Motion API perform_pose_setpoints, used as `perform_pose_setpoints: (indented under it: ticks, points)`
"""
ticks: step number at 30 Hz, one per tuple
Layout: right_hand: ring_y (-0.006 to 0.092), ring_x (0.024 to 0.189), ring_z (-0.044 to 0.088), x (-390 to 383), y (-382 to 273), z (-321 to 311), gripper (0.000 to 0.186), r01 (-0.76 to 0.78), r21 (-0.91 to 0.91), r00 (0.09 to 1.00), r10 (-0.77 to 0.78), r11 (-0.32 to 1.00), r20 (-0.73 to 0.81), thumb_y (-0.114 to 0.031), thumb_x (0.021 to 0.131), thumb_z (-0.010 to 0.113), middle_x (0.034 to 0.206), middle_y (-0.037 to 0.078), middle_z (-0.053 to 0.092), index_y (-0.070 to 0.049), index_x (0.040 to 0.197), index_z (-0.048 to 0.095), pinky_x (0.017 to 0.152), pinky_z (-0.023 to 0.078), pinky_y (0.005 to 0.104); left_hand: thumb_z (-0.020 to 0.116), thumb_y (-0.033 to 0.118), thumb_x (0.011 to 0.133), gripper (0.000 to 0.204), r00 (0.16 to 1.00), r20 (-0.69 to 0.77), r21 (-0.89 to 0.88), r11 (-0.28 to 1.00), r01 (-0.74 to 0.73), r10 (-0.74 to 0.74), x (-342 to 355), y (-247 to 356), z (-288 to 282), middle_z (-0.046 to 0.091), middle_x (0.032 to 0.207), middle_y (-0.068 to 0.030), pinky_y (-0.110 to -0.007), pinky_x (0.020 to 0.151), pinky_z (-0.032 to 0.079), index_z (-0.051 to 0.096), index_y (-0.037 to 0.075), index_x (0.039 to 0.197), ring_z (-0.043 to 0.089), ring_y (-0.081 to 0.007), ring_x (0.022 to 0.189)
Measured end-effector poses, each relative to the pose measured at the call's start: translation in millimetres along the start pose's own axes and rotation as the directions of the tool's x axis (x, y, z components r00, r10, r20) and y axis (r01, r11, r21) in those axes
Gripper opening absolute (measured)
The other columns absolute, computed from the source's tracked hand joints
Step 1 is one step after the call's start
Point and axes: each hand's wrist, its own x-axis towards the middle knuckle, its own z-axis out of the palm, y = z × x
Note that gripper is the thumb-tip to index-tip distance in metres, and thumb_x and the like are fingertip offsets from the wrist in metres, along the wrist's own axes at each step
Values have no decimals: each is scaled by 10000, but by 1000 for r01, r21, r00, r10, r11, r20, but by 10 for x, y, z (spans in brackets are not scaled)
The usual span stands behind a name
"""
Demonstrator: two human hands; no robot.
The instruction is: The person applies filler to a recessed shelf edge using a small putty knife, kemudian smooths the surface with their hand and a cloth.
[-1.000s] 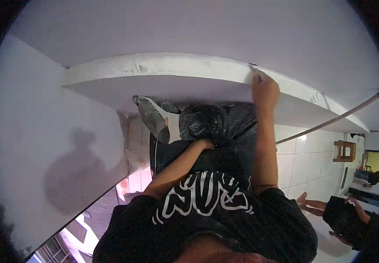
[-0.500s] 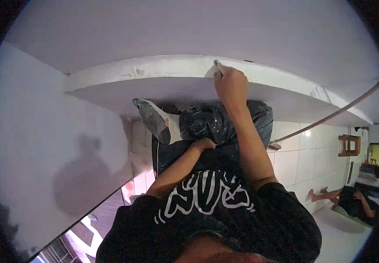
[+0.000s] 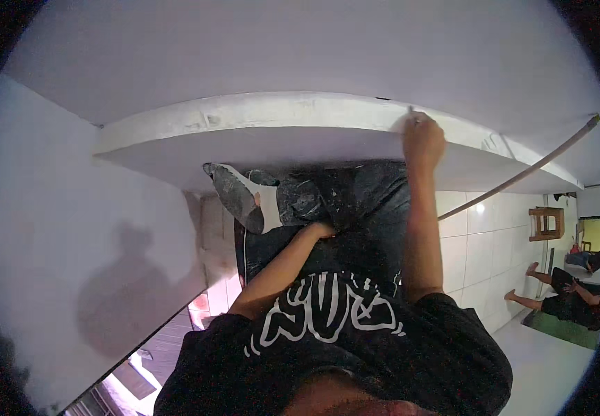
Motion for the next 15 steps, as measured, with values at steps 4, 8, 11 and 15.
perform_pose_setpoints:
  ticks: [4, 8, 11, 15]
  points:
    - [368, 719, 685, -331, -960, 82, 156, 168, 244, 974, -200, 955, 111, -150, 851, 589, 789, 184, 690, -48, 886, 701, 669, 548, 471, 611, 341, 920, 549, 998, 24, 46, 997, 58, -60, -248, -95, 52, 372, 1476, -104, -402, 1131, 247, 451, 101, 1387, 351, -248, 1348]
    - [414, 788, 655, -377, -1254, 124, 186, 121, 364, 962, -199, 924, 185, -208, 858, 596, 820, 207, 679, -72, 882, 720, 742, 529, 488, 611, 343, 919, 544, 989, 90, 125, 987, 105, -116, -261, -22, 2, 379, 1470, -106, -402, 1127, 252, 457, 99, 1381, 359, -248, 1342]
    - [392, 771, 676, -230, -884, 11, 176, 72, 296, 960, -147, 952, 238, -200, 863, 606, 821, 192, 691, -73, 910, 719, 715, 546, 469, 610, 344, 918, 541, 985, 116, 135, 984, 113, -129, -277, -49, -3, 385, 1466, -107, -402, 1125, 256, 463, 98, 1377, 364, -248, 1338]
    - [371, 753, 695, 47, 64, -70, 188, 9, 113, 996, -19, 994, 85, -218, 874, 621, 828, 179, 704, -68, 897, 732, 686, 557, 458, 609, 345, 917, 536, 987, 109, 105, 988, 110, -122, -130, 29, -74, 393, 1460, -108, -403, 1121, 261, 469, 97, 1371, 372, -249, 1333]
